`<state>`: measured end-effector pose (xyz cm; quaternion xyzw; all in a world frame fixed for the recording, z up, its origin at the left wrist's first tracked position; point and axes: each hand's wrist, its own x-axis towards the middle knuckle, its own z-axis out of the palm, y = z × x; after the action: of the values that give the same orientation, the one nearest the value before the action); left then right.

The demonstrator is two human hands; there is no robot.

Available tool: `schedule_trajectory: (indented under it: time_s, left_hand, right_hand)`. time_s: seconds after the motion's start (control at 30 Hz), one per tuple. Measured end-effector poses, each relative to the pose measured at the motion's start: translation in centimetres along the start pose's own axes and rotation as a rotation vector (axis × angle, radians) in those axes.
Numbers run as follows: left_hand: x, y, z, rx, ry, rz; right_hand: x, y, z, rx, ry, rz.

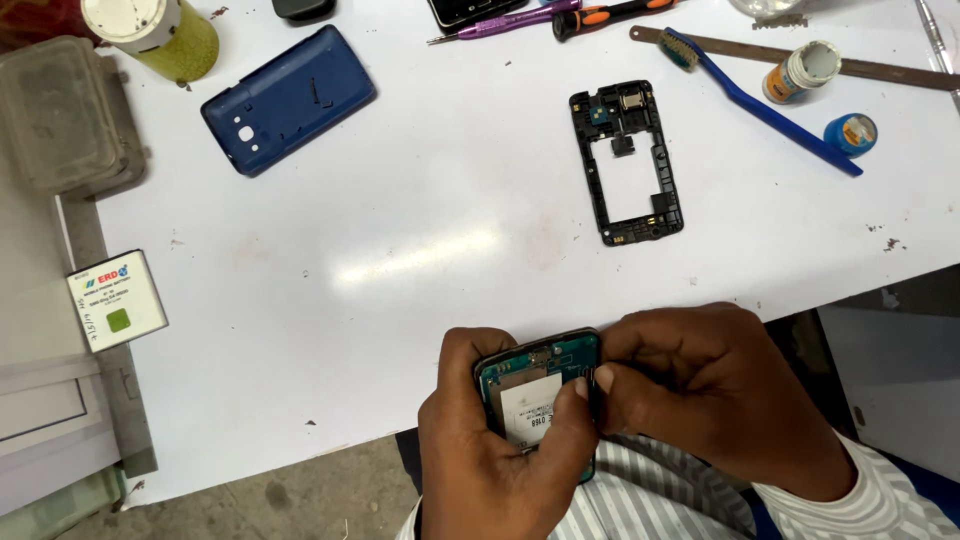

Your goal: The person sits at a repair workbench and disassembles a mobile phone by hand. They remove the back cover and internal frame, then work on the exposed circuit board and battery compartment, holding the phone chassis and board in both hands while separating components.

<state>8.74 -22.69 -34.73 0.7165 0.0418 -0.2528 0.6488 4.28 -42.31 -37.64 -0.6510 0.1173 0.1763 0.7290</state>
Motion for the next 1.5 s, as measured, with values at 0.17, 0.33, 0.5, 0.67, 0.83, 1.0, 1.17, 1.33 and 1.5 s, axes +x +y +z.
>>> schedule_trajectory:
  time_s: [0.17,0.33,0.5,0.67,0.83,1.0,1.17,1.33,1.5]
  left_hand:
    - [-0.3,-0.2,0.0,0.085,0.034,0.126]
    - [-0.3,-0.3,0.0,0.131,0.022,0.124]
    - [-0.2,-0.2,0.1,0.148,0.014,0.115]
    - [-0.1,0.3,0.0,0.033,-0.015,0.036]
    - [0.2,0.9,0.0,-0.13,-0.007,-0.115]
    - [0.2,0.5,0.1,-0.301,0.001,-0.096]
    - [-0.1,-0.1,0.2,-0.339,0.1,-0.038]
    - [0.1,0.0,-0.7,-0.243,0.049,0.134]
    - [0.1,0.1,-2.2,-0.138,-0.116,0.34]
  right_hand:
    - [0.1,-0.2,0.2,-0.098,0.082,0.084]
    - [0.1,0.0,0.0,-0.101,0.044,0.037]
    - [0.3,0.2,-0.2,-0.151,0.071,0.067]
    - [0.1,0.6,-0.5,-0.061,0.01,0.021]
    - [-0.1,0.7,-1.0,-0.002,-0.011,-0.008]
    - [-0.5,0.6,-0.4,-0.019,-0.003,-0.017]
    - [-0.8,0.0,0.8,-0.082,0.017,-0.138]
    - [-0.7,-1.1,0.5,-0.342,0.115,-0.187]
    - [-0.5,-1.5,0.6,-0.434,0.101,-0.32]
